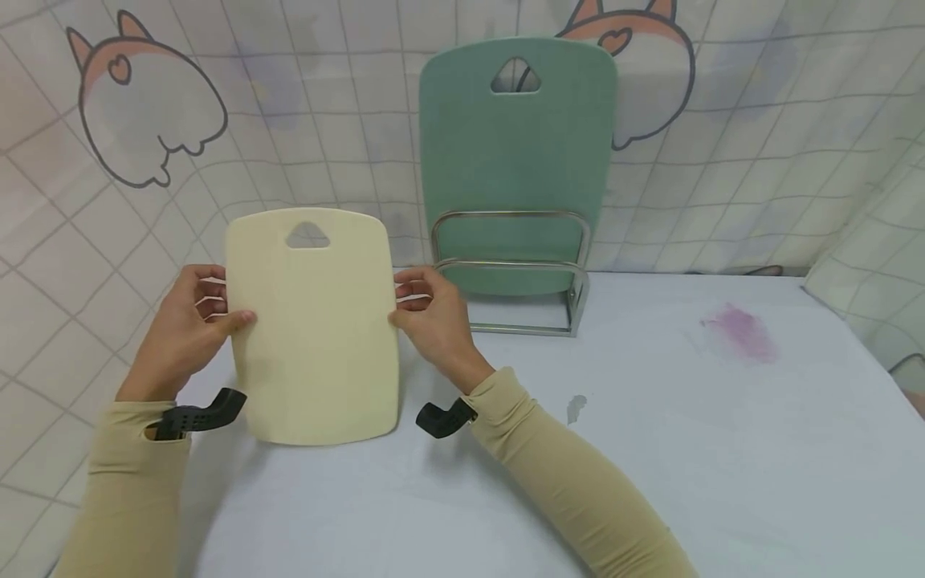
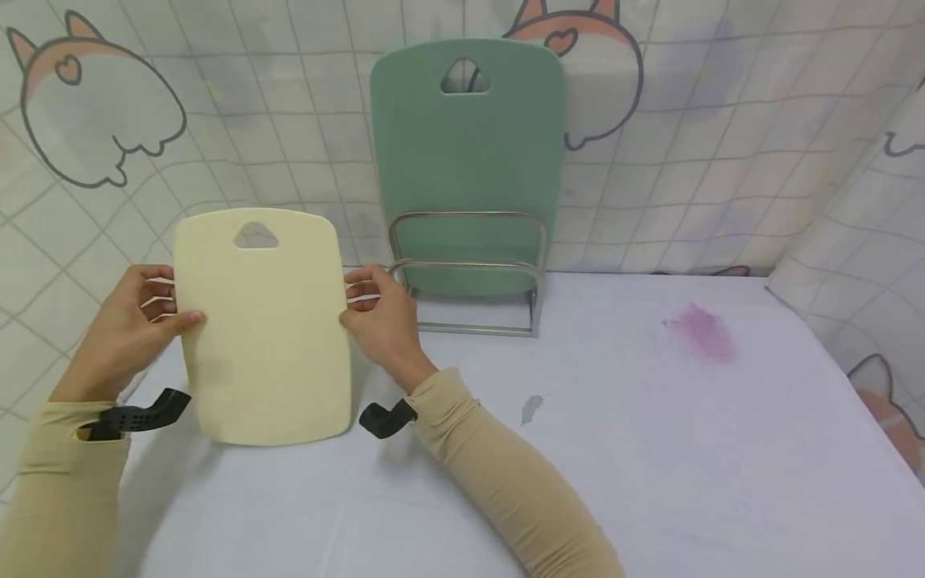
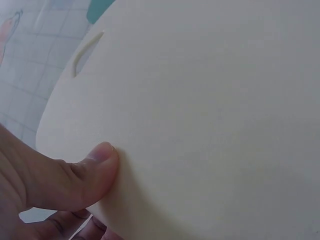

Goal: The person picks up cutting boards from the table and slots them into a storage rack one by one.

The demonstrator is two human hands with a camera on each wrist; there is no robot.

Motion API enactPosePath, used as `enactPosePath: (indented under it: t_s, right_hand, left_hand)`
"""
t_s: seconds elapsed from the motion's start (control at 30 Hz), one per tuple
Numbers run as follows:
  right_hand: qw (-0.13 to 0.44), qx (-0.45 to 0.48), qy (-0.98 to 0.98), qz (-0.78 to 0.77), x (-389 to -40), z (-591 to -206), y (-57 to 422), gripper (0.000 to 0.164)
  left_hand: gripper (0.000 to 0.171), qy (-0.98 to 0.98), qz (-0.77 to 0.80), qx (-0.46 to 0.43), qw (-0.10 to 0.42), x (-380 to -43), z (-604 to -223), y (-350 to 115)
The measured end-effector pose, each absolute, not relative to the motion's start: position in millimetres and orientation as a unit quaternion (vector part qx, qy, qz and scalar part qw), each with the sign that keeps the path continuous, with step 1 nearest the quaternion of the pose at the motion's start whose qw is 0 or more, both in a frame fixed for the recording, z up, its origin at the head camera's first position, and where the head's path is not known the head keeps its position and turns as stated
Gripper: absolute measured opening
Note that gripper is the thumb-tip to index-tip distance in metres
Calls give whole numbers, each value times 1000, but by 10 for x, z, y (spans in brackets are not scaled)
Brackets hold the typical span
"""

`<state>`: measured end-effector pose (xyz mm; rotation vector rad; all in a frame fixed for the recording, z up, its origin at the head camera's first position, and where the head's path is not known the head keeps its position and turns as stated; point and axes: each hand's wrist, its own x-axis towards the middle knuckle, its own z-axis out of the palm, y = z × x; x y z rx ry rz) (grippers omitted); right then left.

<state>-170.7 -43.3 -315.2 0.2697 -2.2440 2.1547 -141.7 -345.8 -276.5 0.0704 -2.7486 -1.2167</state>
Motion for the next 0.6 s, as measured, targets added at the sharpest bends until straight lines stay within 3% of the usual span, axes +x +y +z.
enactPosePath:
  t_s: [0.6]
  right_hand:
    - [38,113,-724,680,-1717,-3047,-407,41]
  left_hand:
    - [57,-910,-398,21,114,-1406,-2684,-3414]
